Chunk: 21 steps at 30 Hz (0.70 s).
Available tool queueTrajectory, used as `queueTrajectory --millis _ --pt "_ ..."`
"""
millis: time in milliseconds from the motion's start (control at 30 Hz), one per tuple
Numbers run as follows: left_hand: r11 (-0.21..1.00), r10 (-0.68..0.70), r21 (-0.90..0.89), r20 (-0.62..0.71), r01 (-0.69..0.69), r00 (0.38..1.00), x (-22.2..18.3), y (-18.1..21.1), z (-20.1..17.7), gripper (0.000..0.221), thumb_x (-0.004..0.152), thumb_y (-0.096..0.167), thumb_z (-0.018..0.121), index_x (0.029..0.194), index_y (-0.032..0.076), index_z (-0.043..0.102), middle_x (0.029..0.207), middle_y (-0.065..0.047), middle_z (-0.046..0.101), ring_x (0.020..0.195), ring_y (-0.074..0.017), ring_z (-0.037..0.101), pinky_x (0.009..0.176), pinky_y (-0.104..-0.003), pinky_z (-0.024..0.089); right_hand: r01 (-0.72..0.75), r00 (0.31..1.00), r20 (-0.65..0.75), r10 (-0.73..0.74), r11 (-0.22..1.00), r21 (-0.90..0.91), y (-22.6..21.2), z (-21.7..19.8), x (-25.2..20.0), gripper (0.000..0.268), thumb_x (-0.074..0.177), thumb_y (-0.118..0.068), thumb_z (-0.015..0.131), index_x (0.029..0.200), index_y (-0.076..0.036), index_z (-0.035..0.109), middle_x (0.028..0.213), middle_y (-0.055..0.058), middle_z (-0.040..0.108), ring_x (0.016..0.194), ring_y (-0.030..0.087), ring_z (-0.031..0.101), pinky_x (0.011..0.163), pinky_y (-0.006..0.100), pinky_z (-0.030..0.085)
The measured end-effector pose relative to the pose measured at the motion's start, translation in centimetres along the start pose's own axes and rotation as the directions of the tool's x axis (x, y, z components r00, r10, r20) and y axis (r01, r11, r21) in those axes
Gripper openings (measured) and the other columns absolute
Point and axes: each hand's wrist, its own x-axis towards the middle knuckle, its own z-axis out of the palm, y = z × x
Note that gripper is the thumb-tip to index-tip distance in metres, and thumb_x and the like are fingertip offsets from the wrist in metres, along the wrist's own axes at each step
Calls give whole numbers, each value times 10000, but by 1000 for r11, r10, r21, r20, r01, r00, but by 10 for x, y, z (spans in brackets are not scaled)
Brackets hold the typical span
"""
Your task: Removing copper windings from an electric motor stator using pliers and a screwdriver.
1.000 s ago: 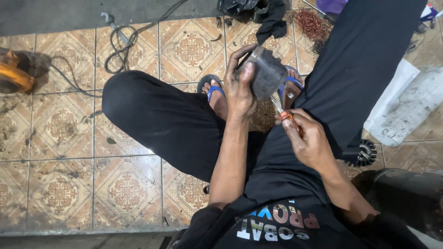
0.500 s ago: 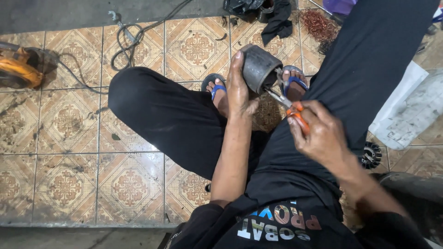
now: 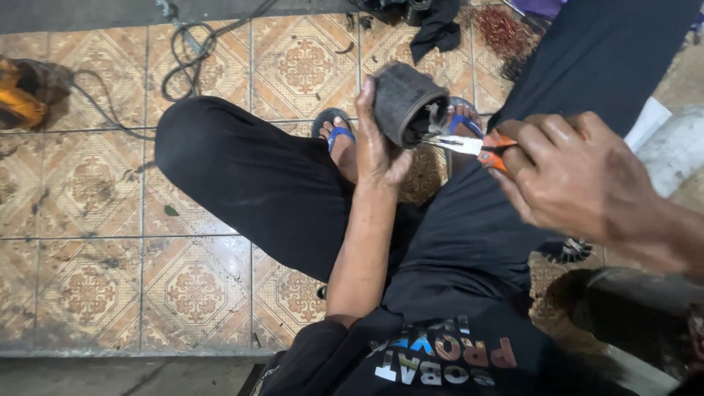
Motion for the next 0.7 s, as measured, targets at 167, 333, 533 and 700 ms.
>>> queueTrajectory --millis 167,333,533,700 --pt "973 137 -208 192 -96 972 1 7 -10 536 1038 396 663 1385 23 495 1229 -248 615 1090 -390 662 994 -499 559 -374 896 370 246 -32 927 -33 1 -10 219 940 -76 575 1051 69 697 1191 183 704 408 118 363 299 246 275" --pt "946 89 -324 308 17 947 2 5 -12 557 1046 441 645 1417 49 510 1262 -237 638 1119 -421 680 986 -532 588 -53 941 302 150 -819 572 -74 34 -13 450 1016 -160 393 1301 139 573 1330 287 668 1116 349 702 1020 463 545" --pt "917 58 -378 439 126 897 7 0 -18 659 1025 500 658 1453 29 486 1300 -242 636 1158 -431 685 1025 -582 597 -7 939 337 63 -979 203 -97 34 1 506 1009 -168 414 1325 212 525 1276 390 642 1198 473 661 1050 585 543" --pt "916 61 -383 427 120 902 4 2 -30 697 1039 548 624 1472 18 493 1334 -253 637 1140 -432 707 1008 -622 589 -30 934 354 49 -976 214 -101 29 4 502 1038 -207 411 1307 184 576 1195 349 695 1072 442 721 952 537 590"
